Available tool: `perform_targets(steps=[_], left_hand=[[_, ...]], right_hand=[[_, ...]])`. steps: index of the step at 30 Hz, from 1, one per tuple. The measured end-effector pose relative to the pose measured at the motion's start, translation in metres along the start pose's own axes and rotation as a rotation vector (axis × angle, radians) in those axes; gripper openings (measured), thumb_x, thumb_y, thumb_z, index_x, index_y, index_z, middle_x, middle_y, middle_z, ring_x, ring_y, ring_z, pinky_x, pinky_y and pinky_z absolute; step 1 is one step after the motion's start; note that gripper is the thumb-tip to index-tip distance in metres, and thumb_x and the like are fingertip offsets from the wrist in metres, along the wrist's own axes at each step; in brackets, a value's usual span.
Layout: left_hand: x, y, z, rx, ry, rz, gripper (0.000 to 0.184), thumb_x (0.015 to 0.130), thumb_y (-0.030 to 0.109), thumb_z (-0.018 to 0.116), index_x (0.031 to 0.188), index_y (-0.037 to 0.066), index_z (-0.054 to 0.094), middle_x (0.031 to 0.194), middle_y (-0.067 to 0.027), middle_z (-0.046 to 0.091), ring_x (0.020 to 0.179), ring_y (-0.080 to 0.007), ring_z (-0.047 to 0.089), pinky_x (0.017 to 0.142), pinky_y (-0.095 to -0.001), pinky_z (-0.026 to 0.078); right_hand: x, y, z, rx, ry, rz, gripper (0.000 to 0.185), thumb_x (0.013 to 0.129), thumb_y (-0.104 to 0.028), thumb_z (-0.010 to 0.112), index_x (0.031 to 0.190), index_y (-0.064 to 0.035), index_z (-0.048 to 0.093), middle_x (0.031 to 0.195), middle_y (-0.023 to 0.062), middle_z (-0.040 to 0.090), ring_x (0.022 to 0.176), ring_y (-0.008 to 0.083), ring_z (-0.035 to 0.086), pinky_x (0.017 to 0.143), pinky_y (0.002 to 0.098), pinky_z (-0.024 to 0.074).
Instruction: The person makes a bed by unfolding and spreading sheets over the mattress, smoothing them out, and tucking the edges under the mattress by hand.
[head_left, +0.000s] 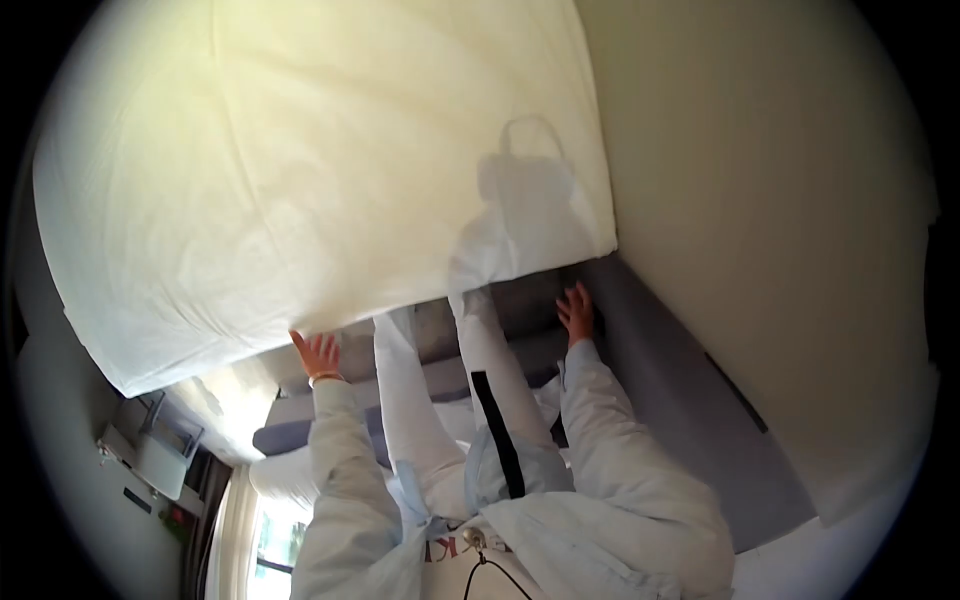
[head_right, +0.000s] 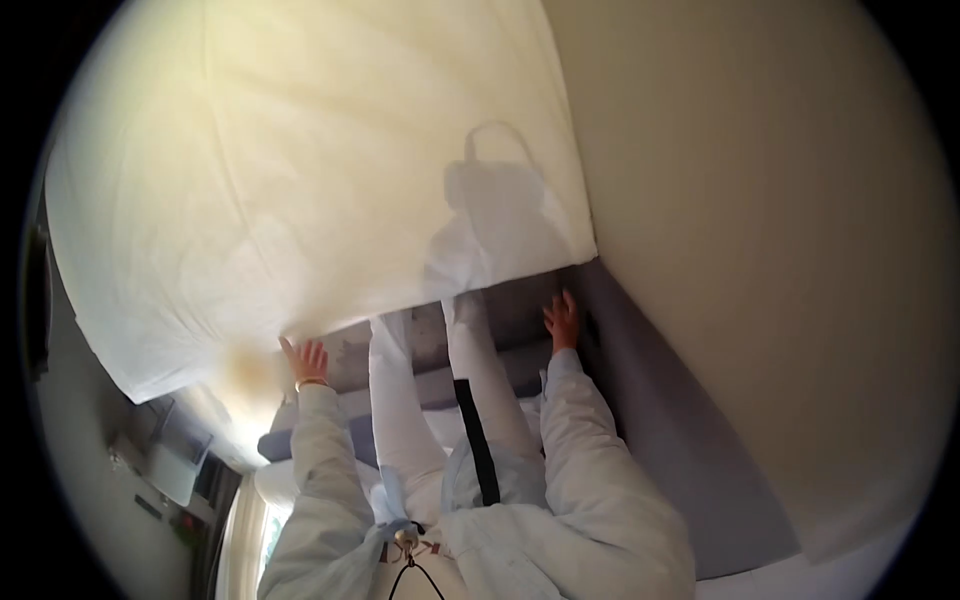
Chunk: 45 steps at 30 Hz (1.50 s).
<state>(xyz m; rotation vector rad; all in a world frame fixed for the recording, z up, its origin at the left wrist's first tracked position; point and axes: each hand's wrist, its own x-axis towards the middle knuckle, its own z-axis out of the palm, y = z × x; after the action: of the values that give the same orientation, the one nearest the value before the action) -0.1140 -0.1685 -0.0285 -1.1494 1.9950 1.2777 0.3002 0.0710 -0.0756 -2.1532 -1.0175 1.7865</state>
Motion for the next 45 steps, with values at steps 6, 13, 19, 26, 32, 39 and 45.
perform_targets(steps=[6, 13, 19, 26, 32, 39, 45], left_hand=[[0.033, -0.008, -0.016, 0.137, -0.177, 0.225, 0.042, 0.080, 0.045, 0.051, 0.074, 0.004, 0.050, 0.059, -0.0045, 0.056, 0.050, -0.0136, 0.055, 0.046, -0.0223, 0.045], [0.022, -0.017, -0.022, 0.136, -0.176, 0.437, 0.036, 0.085, 0.031, 0.048, 0.061, 0.005, 0.044, 0.049, -0.0034, 0.048, 0.044, -0.0113, 0.052, 0.039, -0.0219, 0.043], [0.011, -0.030, -0.013, 0.060, -0.044, 0.576, 0.032, 0.086, 0.026, 0.048, 0.065, 0.001, 0.045, 0.053, -0.0023, 0.043, 0.043, -0.0087, 0.042, 0.040, -0.0222, 0.035], [0.009, -0.019, -0.028, 0.188, 0.131, 0.718, 0.036, 0.087, 0.024, 0.043, 0.062, -0.002, 0.043, 0.048, -0.0028, 0.035, 0.049, -0.0100, 0.027, 0.043, -0.0289, 0.023], [-0.067, 0.084, 0.067, 0.199, -0.169, 1.558, 0.007, 0.074, 0.002, 0.052, 0.067, 0.002, 0.054, 0.065, -0.0119, 0.054, 0.057, -0.0273, 0.051, 0.052, -0.0327, 0.042], [-0.100, 0.058, 0.145, 1.296, -0.676, 1.713, 0.063, 0.074, 0.041, 0.053, 0.128, 0.018, 0.030, 0.137, -0.0074, 0.019, 0.125, -0.0266, 0.020, 0.100, -0.0488, 0.015], [-0.087, -0.010, 0.066, 1.484, -1.022, 1.795, 0.059, 0.074, 0.039, 0.050, 0.127, 0.020, 0.033, 0.136, -0.0052, 0.024, 0.125, -0.0208, 0.022, 0.100, -0.0455, 0.015]], right_hand=[[-0.012, -0.117, 0.066, 0.106, -0.407, -0.125, 0.039, 0.083, -0.032, 0.050, 0.110, -0.0039, 0.045, 0.095, 0.0140, 0.057, 0.082, 0.0207, 0.059, 0.074, 0.0298, 0.0485], [-0.026, -0.117, 0.086, 0.027, -0.155, 0.021, 0.029, 0.078, -0.030, 0.059, 0.070, -0.0026, 0.054, 0.058, 0.0042, 0.055, 0.051, 0.0108, 0.052, 0.049, 0.0214, 0.0431], [-0.037, -0.098, 0.091, 0.128, -0.048, -0.114, 0.031, 0.078, -0.030, 0.060, 0.062, -0.0053, 0.050, 0.044, -0.0016, 0.037, 0.038, 0.0073, 0.033, 0.038, 0.0231, 0.0299], [-0.014, -0.097, 0.059, -0.778, -0.091, -0.433, 0.031, 0.081, -0.030, 0.052, 0.066, -0.0040, 0.056, 0.047, 0.0079, 0.048, 0.043, 0.0170, 0.048, 0.044, 0.0312, 0.0404], [-0.046, -0.258, 0.149, -0.790, 0.197, -1.389, 0.020, 0.076, -0.009, 0.052, 0.096, -0.0077, 0.055, 0.093, 0.0138, 0.056, 0.090, 0.0302, 0.051, 0.078, 0.0389, 0.0394], [-0.019, -0.250, 0.203, -1.205, 0.233, -1.243, 0.052, 0.079, -0.025, 0.048, 0.128, -0.0157, 0.032, 0.134, 0.0164, 0.022, 0.124, 0.0343, 0.018, 0.099, 0.0495, 0.0130], [-0.056, -0.167, 0.099, -1.423, -0.200, -1.102, 0.058, 0.077, -0.022, 0.051, 0.130, -0.0166, 0.028, 0.136, 0.0165, 0.018, 0.126, 0.0343, 0.014, 0.100, 0.0513, 0.0107]])
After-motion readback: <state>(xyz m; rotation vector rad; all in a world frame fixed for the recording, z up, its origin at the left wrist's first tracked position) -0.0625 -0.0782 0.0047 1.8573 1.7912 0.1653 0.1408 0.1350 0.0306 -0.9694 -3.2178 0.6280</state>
